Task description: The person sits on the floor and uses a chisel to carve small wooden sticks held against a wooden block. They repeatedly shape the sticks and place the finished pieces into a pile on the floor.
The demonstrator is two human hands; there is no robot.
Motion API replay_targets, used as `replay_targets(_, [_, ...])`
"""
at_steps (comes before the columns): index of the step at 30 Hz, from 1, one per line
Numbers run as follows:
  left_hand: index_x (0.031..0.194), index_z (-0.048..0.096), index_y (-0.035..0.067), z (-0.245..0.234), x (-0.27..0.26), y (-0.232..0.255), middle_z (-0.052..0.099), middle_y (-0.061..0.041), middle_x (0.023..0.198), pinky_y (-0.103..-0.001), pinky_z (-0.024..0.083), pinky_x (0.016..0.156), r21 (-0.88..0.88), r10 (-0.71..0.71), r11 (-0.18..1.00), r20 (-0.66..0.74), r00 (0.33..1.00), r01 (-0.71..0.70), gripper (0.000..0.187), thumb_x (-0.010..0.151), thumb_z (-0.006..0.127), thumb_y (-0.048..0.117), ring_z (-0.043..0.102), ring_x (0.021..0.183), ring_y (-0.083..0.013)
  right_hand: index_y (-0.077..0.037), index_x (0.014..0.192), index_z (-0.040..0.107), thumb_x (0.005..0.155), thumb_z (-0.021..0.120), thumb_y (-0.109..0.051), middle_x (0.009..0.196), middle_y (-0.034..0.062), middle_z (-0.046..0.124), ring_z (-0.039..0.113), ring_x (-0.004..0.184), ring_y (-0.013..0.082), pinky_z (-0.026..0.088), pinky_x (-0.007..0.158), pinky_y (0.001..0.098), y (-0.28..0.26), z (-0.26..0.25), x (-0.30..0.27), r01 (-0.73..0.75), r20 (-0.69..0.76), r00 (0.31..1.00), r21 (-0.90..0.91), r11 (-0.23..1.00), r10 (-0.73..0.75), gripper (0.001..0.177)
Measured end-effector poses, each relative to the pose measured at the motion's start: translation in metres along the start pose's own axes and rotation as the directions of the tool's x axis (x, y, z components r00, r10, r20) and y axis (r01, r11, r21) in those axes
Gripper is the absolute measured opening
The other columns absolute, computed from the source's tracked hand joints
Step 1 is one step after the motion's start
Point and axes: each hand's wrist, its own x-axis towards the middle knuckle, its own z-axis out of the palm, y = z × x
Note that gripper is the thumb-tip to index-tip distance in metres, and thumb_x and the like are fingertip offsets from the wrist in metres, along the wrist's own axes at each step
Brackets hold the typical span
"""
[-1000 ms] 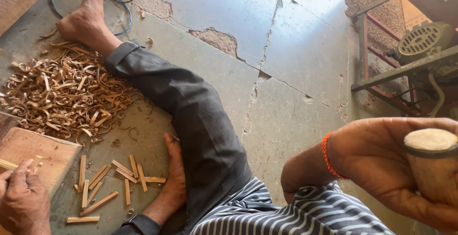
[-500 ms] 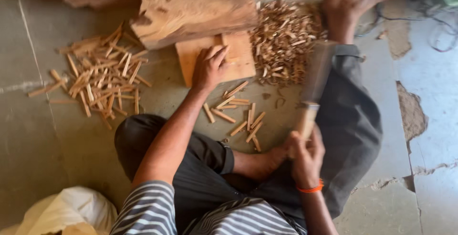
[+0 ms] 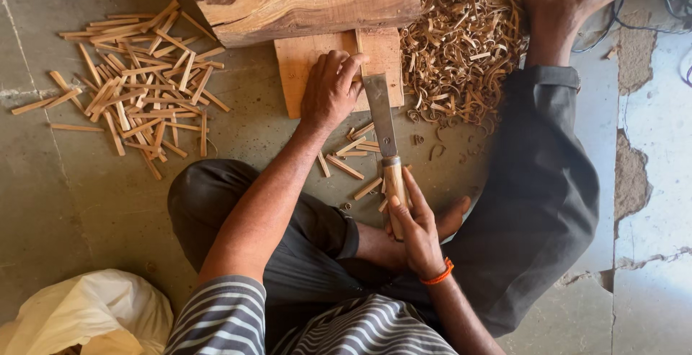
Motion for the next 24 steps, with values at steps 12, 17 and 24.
replay_targets(12, [0.120,0.059,0.018,-0.002,0.002,0.007,0.056,-0.002,0.100,-0.039,0.048,0.081,-0.005,-0.026,1.000,0.017,1.000,0.026,0.045,0.084,0.080,0.001,0.058,0.094,-0.0216,-0.014,0.162,0.033,0.101,0.055,-0.021,0.089,0.0066,0.063,0.053,0.059,0.0089,0.043,0.048,0.0224,0.003,-0.003,-0.011,-0.062,-0.043,0.997,0.049,0.997,0.064,0.065])
replay_targets(17, [0.120,0.058,0.017,-0.010,0.005,0.011,0.055,-0.003,0.100,-0.041,0.047,0.083,-0.004,-0.052,0.999,0.031,0.998,0.053,0.044,0.084,0.079,0.003,0.057,0.095,-0.0226,-0.014,0.162,0.032,0.101,0.056,-0.022,0.086,0.0061,0.063,0.052,0.058,0.0082,0.044,0.049,0.0222,0.011,-0.004,-0.010,-0.014,-0.040,0.999,0.032,0.999,0.015,0.066])
replay_targets(24, [0.119,0.058,0.017,-0.013,0.008,0.016,0.055,-0.004,0.100,-0.042,0.046,0.084,0.000,-0.058,0.998,0.038,0.998,0.058,0.044,0.083,0.079,0.003,0.057,0.097,-0.0239,-0.014,0.161,0.036,0.100,0.059,-0.022,0.082,0.0050,0.062,0.050,0.056,0.0078,0.042,0.048,0.0220,0.015,-0.013,-0.005,-0.007,-0.059,0.998,-0.055,0.998,0.004,0.065])
